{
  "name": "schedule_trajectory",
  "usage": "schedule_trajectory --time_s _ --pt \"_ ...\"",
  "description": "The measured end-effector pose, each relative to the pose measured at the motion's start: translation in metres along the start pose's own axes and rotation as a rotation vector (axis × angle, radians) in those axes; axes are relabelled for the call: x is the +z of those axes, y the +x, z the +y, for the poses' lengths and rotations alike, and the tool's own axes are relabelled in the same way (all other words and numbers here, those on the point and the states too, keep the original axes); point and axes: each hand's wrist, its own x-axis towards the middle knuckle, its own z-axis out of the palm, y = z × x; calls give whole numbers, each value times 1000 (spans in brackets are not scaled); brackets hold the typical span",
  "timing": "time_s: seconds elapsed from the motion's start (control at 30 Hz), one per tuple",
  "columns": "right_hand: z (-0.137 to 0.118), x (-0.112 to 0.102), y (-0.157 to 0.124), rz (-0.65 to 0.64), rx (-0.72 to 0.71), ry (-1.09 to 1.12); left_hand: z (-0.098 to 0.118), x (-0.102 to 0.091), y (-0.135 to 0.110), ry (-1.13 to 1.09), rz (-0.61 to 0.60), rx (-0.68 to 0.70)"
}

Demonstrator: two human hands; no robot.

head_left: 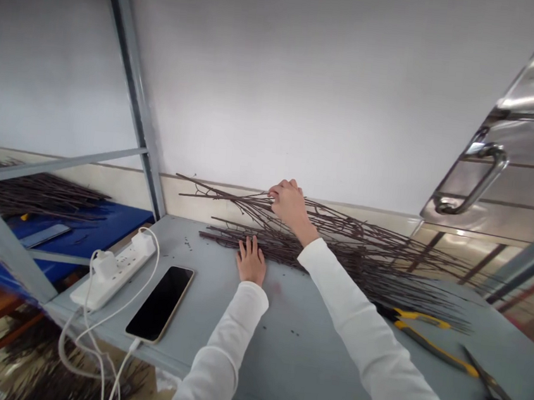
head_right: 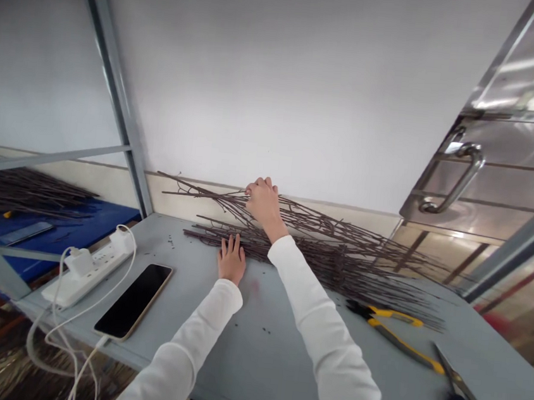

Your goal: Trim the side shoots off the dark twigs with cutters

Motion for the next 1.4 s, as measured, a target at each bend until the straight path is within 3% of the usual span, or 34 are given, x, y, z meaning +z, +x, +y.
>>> schedule_trajectory --time_s 0.1,0.33,0.53,0.63,0.83,0.93,1.23,1.4 --pt "4 12 -5 -44 -5 10 2 -1 0 -30 47 -14" --pt "-1 66 -19 -175 -78 -9 -1 -15 3 -93 219 -111" --pt "0 90 -38 -260 -141 14 -2 -18 1 -99 191 24" --pt "26 80 -60 -278 -126 18 -2 -17 -1 -86 125 117" --pt "115 39 -115 -340 -14 -91 -1 -17 -1 -90 -57 349" --pt "138 25 -133 -352 -19 -149 0 -20 1 -97 -141 466" --pt "114 20 -153 -297 -124 -356 -1 -35 24 8 -267 654" --pt "110 2 -140 -251 -175 -451 9 -51 53 84 -345 773"
